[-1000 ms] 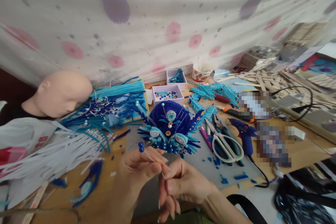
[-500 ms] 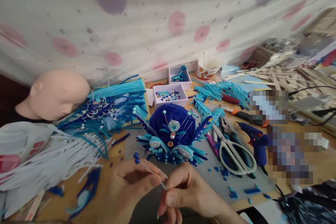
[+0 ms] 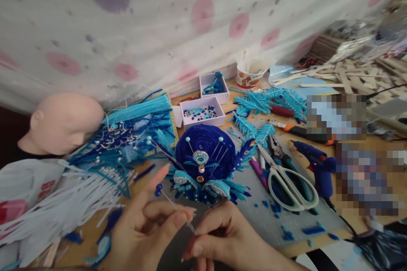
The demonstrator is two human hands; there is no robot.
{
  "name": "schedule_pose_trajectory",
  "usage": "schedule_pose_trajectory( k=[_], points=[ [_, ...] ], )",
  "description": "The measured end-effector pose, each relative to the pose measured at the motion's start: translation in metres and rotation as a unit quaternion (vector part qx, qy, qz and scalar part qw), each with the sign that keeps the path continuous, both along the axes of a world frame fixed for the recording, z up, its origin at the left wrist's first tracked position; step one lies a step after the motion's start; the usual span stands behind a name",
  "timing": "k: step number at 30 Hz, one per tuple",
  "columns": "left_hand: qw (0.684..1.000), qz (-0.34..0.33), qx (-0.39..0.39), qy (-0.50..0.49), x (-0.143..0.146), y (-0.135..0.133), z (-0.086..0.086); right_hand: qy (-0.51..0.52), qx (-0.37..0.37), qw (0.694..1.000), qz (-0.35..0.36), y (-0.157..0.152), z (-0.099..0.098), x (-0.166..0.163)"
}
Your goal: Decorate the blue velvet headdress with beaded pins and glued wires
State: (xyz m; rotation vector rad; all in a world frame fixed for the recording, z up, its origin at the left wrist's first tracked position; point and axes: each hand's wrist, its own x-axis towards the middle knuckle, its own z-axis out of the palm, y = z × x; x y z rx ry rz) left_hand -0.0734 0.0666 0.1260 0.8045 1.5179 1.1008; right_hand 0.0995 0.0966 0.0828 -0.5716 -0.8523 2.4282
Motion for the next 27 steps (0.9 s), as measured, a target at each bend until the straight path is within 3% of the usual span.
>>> schedule_pose_trajectory(
  k=[4,7,10,11,13,15,21,27],
  points=[
    [0.998,0.0,0.02,0.065,-0.001,0.002,0.002,0.007,-0.023,1.0,0.003,0.001,-0.002,0.0],
    [0.986,0.081,0.078,0.119,-0.001,0.016,0.005,0.0,-0.031,1.0,0.0,-0.001,-0.006,0.001],
    [0.942,0.21,0.168,0.199,0.007,0.037,0.004,-0.017,0.069,0.997,0.029,-0.002,-0.006,0.005],
    [0.928,0.22,0.194,0.229,0.011,0.044,0.003,-0.027,0.122,0.991,0.036,-0.002,-0.005,0.007],
    [0.916,0.211,0.217,0.262,0.019,0.056,-0.001,-0.053,0.212,0.975,0.038,-0.003,-0.001,0.01],
    [0.91,0.208,0.229,0.277,0.026,0.061,-0.006,-0.073,0.256,0.963,0.035,-0.004,0.001,0.012],
    [0.911,0.219,0.25,0.245,0.028,0.066,-0.012,-0.095,0.304,0.947,0.029,-0.01,0.002,0.012],
    [0.93,0.179,0.212,0.242,0.028,0.069,-0.013,-0.103,0.333,0.937,0.028,-0.013,0.003,0.013]
  ],
)
